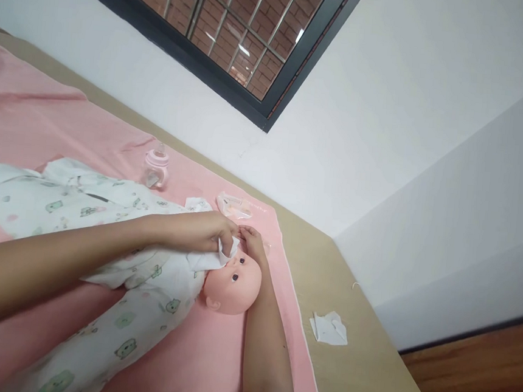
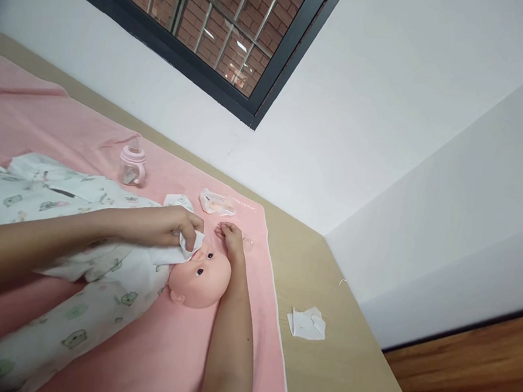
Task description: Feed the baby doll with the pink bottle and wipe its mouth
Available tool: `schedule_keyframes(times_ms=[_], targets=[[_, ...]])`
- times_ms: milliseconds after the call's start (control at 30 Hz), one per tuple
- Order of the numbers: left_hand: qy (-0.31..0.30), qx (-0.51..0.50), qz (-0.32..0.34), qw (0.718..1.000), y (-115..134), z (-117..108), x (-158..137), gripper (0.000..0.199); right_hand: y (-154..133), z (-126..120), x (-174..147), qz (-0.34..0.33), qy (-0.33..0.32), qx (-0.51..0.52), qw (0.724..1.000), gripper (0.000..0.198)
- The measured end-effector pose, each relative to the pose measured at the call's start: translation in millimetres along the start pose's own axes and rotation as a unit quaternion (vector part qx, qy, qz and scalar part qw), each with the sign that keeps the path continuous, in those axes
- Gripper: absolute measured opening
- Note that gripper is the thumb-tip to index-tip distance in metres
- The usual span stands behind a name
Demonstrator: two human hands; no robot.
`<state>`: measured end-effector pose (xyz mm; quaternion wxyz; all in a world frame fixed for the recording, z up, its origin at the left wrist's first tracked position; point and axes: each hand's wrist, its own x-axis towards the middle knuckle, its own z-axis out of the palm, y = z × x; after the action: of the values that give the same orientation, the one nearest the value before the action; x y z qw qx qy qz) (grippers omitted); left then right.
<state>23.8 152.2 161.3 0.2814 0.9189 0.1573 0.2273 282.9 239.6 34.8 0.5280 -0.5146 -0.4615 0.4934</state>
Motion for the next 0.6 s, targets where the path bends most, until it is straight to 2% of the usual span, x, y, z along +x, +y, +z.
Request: schedule_keyframes(times_ms=[267, 600], targets=[[0.004, -0.019, 0.027, 0.999, 6.1, -0.6, -0.1, 0.042, 5.1, -2.1, 4.6, -0.010, -0.009, -0.001, 1.000, 0.025], [0.084, 0.051, -0.025, 0.995, 1.3, -2.5, 2.0, 0.042, 0.6, 1.9, -2.1, -0.032, -0.007, -0.030, 0.999, 0.028]])
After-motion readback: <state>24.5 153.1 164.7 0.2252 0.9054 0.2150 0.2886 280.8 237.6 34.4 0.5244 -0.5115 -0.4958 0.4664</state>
